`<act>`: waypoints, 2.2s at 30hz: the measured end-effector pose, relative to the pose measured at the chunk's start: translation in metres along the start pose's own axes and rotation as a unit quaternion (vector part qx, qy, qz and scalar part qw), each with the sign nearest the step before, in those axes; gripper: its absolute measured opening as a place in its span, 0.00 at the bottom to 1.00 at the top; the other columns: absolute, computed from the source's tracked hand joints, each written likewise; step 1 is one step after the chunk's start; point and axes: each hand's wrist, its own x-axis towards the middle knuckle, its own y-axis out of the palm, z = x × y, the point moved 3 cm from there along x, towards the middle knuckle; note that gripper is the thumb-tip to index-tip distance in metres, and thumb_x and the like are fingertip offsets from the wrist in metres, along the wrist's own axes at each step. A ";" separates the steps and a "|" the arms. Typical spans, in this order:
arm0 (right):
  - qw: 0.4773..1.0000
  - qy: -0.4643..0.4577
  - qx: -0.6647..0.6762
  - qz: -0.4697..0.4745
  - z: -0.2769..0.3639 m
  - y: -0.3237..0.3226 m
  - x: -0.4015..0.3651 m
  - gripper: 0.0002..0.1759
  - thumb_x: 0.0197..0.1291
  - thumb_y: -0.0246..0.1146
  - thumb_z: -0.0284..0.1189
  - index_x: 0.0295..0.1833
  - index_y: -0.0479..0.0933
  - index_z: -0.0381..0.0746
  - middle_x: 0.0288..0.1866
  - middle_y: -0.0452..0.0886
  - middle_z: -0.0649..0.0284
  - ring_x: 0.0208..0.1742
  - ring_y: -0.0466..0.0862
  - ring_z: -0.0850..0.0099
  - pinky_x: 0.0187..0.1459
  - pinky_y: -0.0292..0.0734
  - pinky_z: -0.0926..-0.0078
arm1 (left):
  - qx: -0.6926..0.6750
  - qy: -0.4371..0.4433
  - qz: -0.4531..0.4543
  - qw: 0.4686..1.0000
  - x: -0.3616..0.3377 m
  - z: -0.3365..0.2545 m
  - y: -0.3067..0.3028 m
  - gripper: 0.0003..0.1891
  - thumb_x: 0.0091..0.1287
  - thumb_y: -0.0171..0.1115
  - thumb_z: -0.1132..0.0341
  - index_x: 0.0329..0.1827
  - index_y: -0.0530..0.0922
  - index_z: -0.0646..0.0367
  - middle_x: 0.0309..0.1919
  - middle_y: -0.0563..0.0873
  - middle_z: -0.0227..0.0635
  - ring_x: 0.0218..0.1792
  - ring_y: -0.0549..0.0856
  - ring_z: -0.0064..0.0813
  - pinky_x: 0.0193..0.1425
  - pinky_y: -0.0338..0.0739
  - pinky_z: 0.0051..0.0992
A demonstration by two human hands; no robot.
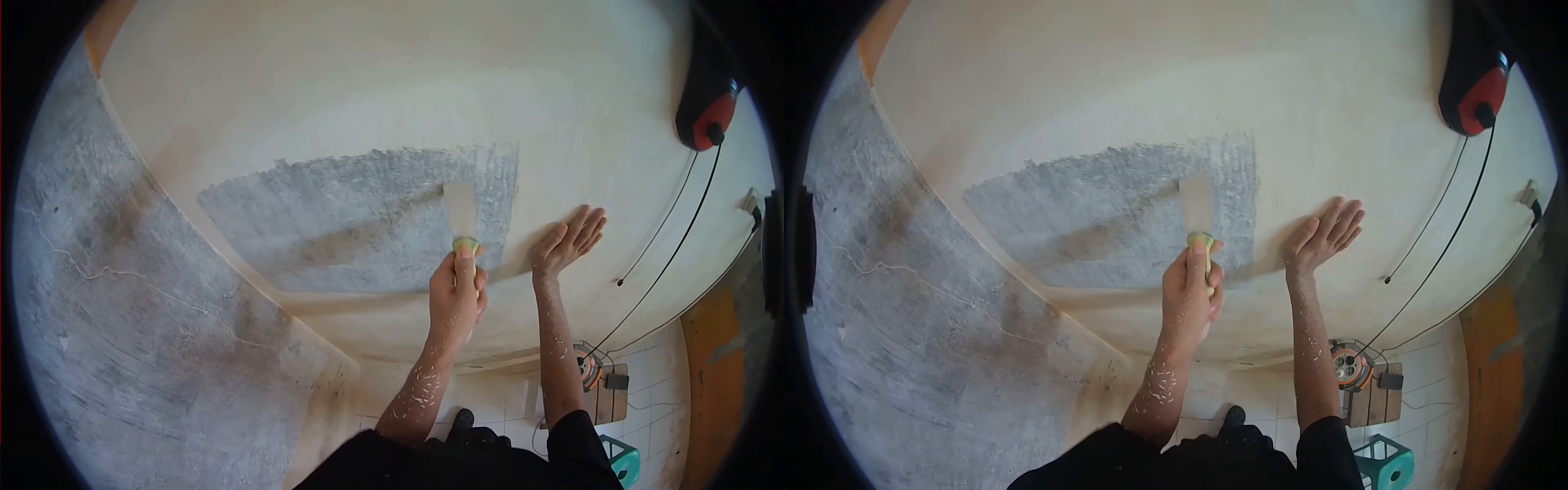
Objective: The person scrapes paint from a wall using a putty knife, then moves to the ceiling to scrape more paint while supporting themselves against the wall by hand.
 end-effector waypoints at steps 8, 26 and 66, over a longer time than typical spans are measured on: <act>1.000 -0.009 -0.010 -0.009 0.001 -0.006 -0.004 0.29 0.74 0.36 0.40 0.76 0.55 0.39 0.80 0.49 0.53 0.80 0.45 0.56 0.76 0.33 0.54 | -0.037 0.006 -0.006 0.999 0.004 -0.005 -0.026 0.25 0.75 0.48 0.46 0.49 0.74 0.64 0.18 0.68 0.22 0.10 0.60 0.10 0.10 0.49 0.15; 0.999 -0.031 -0.011 -0.036 0.003 -0.006 -0.005 0.29 0.71 0.37 0.35 0.75 0.57 0.39 0.79 0.53 0.53 0.80 0.48 0.56 0.76 0.37 0.53 | 0.021 0.018 0.010 1.000 0.009 -0.046 -0.053 0.26 0.74 0.50 0.45 0.45 0.74 0.65 0.17 0.67 0.21 0.09 0.59 0.10 0.09 0.49 0.17; 0.999 -0.032 0.001 -0.035 -0.004 -0.006 -0.001 0.29 0.67 0.39 0.33 0.72 0.61 0.35 0.76 0.56 0.47 0.79 0.51 0.52 0.76 0.39 0.50 | 0.033 0.034 -0.001 0.999 0.011 -0.032 -0.013 0.24 0.75 0.49 0.48 0.48 0.75 0.65 0.17 0.68 0.23 0.09 0.62 0.11 0.09 0.52 0.18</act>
